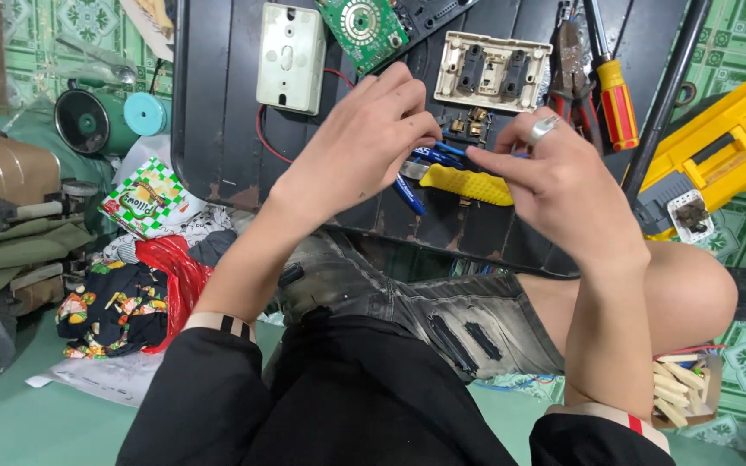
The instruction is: Attaching electrical wires to a switch terminal using a utility knife and pliers
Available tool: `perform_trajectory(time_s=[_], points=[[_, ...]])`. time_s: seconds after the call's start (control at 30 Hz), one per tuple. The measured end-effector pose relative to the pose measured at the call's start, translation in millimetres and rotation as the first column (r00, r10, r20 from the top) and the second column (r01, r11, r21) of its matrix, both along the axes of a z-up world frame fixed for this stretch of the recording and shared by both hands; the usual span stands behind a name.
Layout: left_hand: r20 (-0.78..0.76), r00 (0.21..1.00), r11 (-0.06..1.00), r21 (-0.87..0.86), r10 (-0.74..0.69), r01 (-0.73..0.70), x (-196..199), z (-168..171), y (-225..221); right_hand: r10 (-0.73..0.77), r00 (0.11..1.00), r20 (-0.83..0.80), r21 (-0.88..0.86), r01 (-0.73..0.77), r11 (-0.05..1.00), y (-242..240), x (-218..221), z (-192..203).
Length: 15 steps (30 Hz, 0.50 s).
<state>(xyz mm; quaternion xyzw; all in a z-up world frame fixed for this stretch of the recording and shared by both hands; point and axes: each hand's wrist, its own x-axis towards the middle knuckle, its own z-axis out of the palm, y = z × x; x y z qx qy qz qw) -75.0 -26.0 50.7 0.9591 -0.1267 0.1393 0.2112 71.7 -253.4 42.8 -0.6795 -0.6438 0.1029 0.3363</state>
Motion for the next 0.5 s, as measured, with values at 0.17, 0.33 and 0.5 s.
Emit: perform_trajectory(time_s=[0.17, 0.33, 0.5], points=[[-0.061, 0.994, 0.989, 0.120, 0.092, -0.084, -1, -5, 12, -0.078, 0.996, 0.032, 0.181, 0.071, 0.981, 3, 1, 7], [-0.020, 0.999, 0.998, -0.036, 0.050, -0.051, -5, 1, 24, -0.130, 0.991, 0.016, 0.229, 0.123, 0.966, 4, 0, 2], [-0.010, 0.997, 0.980, -0.181, 0.079, -0.079, -3, -9, 24, -0.226, 0.974, 0.009, 0.300, 0.213, 0.930, 8, -1, 3]])
